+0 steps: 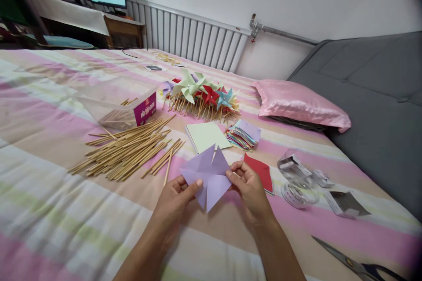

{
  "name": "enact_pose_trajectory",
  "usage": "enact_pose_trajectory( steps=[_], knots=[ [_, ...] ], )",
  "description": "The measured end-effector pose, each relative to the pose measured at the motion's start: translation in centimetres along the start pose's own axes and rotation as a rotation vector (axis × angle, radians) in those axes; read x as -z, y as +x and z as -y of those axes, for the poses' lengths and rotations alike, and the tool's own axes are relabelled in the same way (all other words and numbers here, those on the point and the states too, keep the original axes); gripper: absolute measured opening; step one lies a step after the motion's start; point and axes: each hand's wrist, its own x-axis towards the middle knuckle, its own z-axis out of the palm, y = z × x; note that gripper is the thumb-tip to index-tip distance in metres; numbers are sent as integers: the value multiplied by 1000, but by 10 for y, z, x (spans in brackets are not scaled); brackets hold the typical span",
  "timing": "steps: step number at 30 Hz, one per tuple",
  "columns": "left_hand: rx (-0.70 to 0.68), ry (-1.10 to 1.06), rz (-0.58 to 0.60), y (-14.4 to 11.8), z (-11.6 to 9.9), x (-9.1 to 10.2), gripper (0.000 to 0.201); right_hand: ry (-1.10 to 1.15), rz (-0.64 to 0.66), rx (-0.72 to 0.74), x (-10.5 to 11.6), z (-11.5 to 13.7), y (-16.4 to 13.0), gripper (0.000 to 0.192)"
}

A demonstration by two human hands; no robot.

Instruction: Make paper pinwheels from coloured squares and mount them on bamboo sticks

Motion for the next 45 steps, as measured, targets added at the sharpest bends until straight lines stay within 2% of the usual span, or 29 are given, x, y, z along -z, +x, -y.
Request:
enact_pose_trajectory(
  steps=[6,10,16,20,24,28,31,33,36,39,41,45],
  knots=[
    [-4,-21,-23,-1,-2,1,37,-16,146,-41,-2,-4,-1,28],
    [51,3,0,-2,-3,2,33,-19,217,-43,0,-3,-1,34],
    [140,73,56,-5,-4,0,31,-21,210,-41,2,1,-3,42],
    [134,-58,105,-6,-7,-1,36,33,172,-45,4,-1,-3,44],
    [141,-275,45,-7,-12,-2,30,65,130,-20,0,0,-3,41],
    [150,-434,24,-8,-16,-4,38,10,99,46,-6,1,-4,35],
    [109,-522,18,-7,-15,-6,36,-43,50,100,-9,0,-3,32],
    [83,-529,1,-6,-13,-9,31,-69,21,135,-11,-1,-3,32],
    [39,-405,-11,-7,-6,-13,32,-103,11,171,-14,-3,-4,31],
    [-1,-230,-61,-6,0,-13,41,-103,92,172,-16,-4,-8,28],
    [-21,-170,-115,-6,2,-11,45,-137,196,171,-15,-2,-10,28],
    [-14,-152,-163,-4,-2,-4,46,-315,435,204,-4,6,-14,41]
  ],
)
